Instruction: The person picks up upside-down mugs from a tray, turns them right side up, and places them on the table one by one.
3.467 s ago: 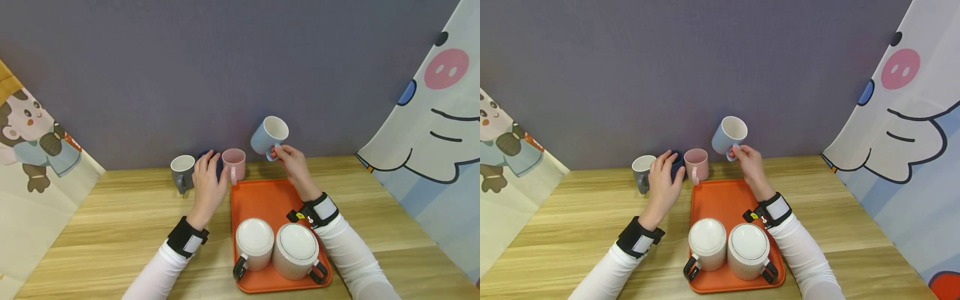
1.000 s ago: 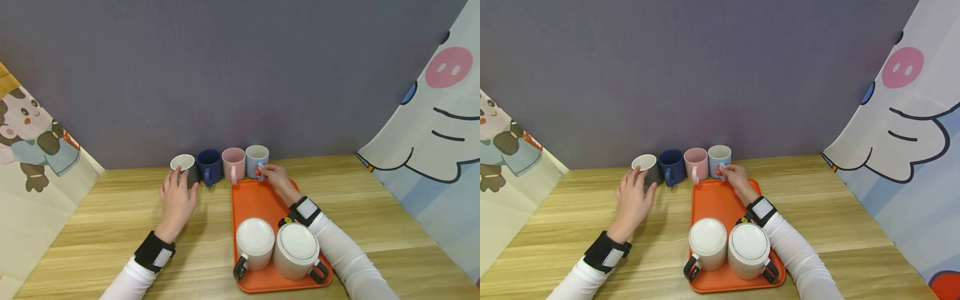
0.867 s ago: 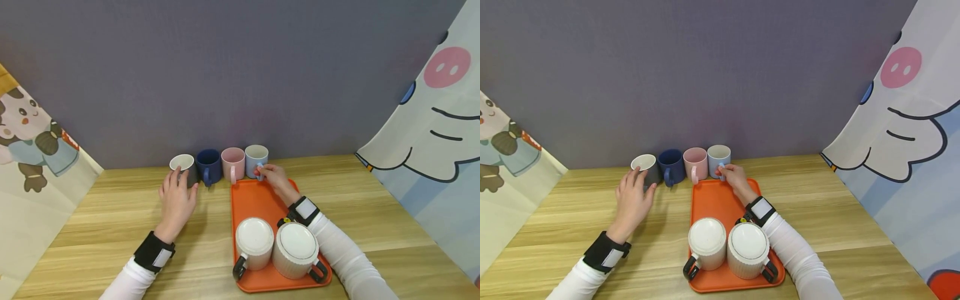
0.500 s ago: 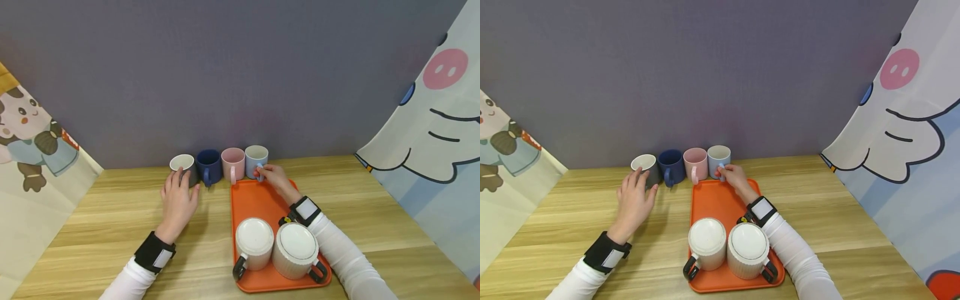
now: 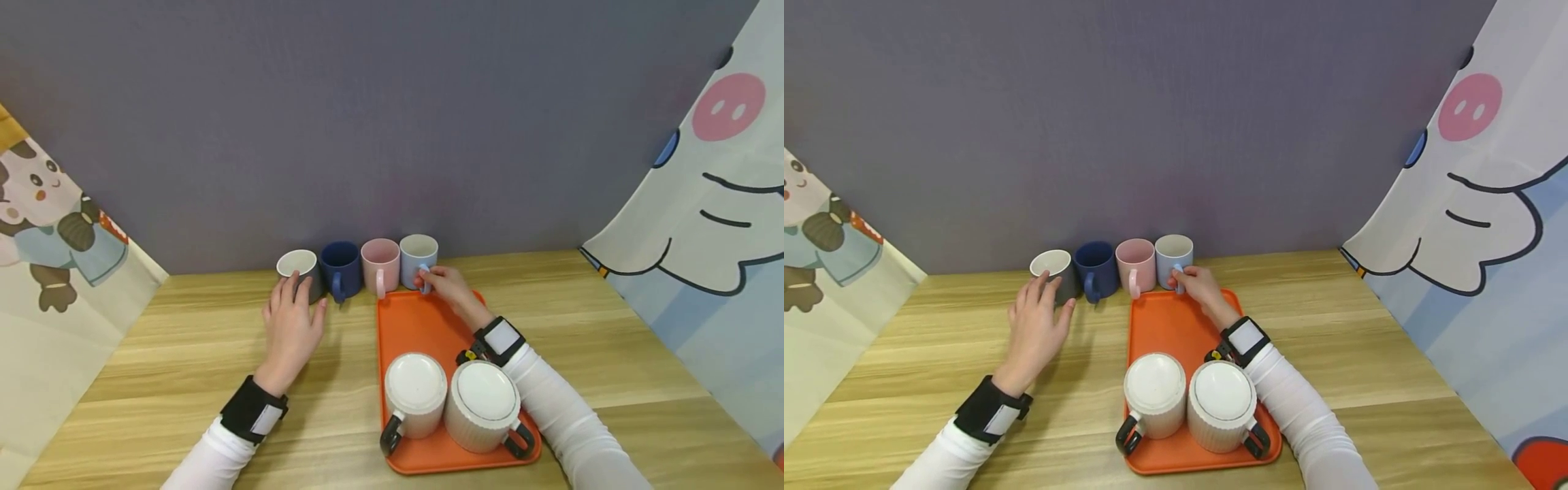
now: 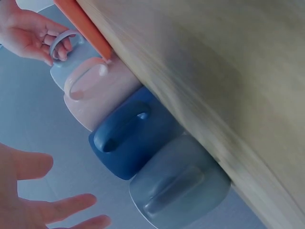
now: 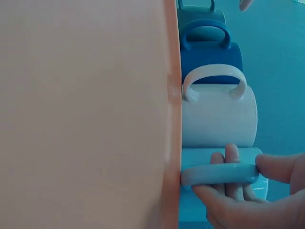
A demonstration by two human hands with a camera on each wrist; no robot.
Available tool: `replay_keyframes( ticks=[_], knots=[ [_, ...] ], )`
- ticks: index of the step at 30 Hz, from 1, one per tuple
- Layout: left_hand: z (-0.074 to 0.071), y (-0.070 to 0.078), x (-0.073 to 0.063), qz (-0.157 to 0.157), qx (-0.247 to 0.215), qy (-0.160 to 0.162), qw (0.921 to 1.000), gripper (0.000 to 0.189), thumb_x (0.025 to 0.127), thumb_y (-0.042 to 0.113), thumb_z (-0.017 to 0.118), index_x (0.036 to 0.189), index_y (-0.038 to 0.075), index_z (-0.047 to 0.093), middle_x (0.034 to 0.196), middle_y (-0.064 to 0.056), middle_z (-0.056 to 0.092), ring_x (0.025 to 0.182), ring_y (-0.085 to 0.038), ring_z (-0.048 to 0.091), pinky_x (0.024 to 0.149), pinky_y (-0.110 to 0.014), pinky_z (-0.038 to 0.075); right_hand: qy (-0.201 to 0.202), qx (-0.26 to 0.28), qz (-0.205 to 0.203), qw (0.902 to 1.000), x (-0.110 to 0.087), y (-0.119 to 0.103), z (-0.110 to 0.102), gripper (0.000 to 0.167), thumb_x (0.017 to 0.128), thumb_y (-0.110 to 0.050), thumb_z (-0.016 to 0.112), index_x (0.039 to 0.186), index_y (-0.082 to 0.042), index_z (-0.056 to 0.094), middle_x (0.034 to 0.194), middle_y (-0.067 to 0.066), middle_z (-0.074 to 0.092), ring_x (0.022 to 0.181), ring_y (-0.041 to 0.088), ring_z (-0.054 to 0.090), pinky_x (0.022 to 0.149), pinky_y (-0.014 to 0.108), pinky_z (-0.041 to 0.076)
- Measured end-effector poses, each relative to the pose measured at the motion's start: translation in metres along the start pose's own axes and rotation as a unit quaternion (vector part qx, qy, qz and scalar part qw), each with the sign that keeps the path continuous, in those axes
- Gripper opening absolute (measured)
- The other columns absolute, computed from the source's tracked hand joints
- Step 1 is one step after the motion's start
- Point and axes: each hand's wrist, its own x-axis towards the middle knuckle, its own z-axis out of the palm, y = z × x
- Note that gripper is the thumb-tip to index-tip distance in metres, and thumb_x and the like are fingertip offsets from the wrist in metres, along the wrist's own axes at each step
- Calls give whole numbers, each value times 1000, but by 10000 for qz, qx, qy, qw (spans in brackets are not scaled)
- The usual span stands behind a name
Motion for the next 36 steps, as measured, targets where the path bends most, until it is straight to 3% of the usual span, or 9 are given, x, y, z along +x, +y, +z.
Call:
replay_keyframes(
  ticks=[5, 11, 15, 21, 29, 36],
  knots=[
    [2, 2, 1, 9, -47, -105, 9999, 46, 88, 23, 64, 126, -2, 55, 139, -25, 43, 128, -44, 36, 95, -61, 30, -271, -603, -2, 9978, -2, -5, -9, 39, 99, -24, 49, 115, 11, 59, 102, 18, 67, 93, 24, 61, 96, 43, 47],
    [7, 7, 6, 66, -141, -256, 9995, 47, 89, 24, 64, 128, -1, 53, 139, -26, 42, 128, -44, 36, 95, -62, 33, -569, -1853, -428, 9801, -11, -22, -20, 45, 102, -26, 42, 120, 13, 54, 113, 27, 60, 105, 37, 59, 94, 45, 47],
    [12, 11, 8, 106, -139, -302, 9994, 49, 88, 25, 65, 128, -1, 53, 139, -25, 43, 127, -43, 37, 94, -62, 35, -653, -1997, -561, 9761, -18, -28, -24, 47, 102, -25, 42, 128, 14, 47, 122, 31, 56, 113, 41, 57, 98, 48, 45],
    [19, 19, 9, 220, -196, -312, 9991, 49, 89, 25, 65, 128, -1, 53, 138, -26, 44, 127, -43, 38, 93, -60, 35, -537, -2359, -671, 9680, -28, -28, -35, 48, 101, -26, 44, 131, 12, 45, 120, 31, 59, 111, 42, 58, 95, 47, 46],
    [24, 30, 11, 328, -401, -412, 9978, 47, 90, 22, 64, 128, -2, 53, 139, -27, 43, 128, -44, 36, 97, -61, 34, -571, -2396, -809, 9658, -51, -29, -49, 42, 100, -23, 46, 125, 11, 50, 115, 31, 61, 106, 43, 61, 93, 49, 48],
    [29, 36, 10, 313, -459, -508, 9972, 46, 90, 23, 63, 128, -2, 54, 140, -25, 42, 130, -42, 35, 97, -60, 33, -670, -2777, -825, 9548, -73, -29, -58, 42, 100, -25, 47, 121, 11, 53, 109, 26, 66, 102, 37, 64, 89, 46, 50]
  ],
)
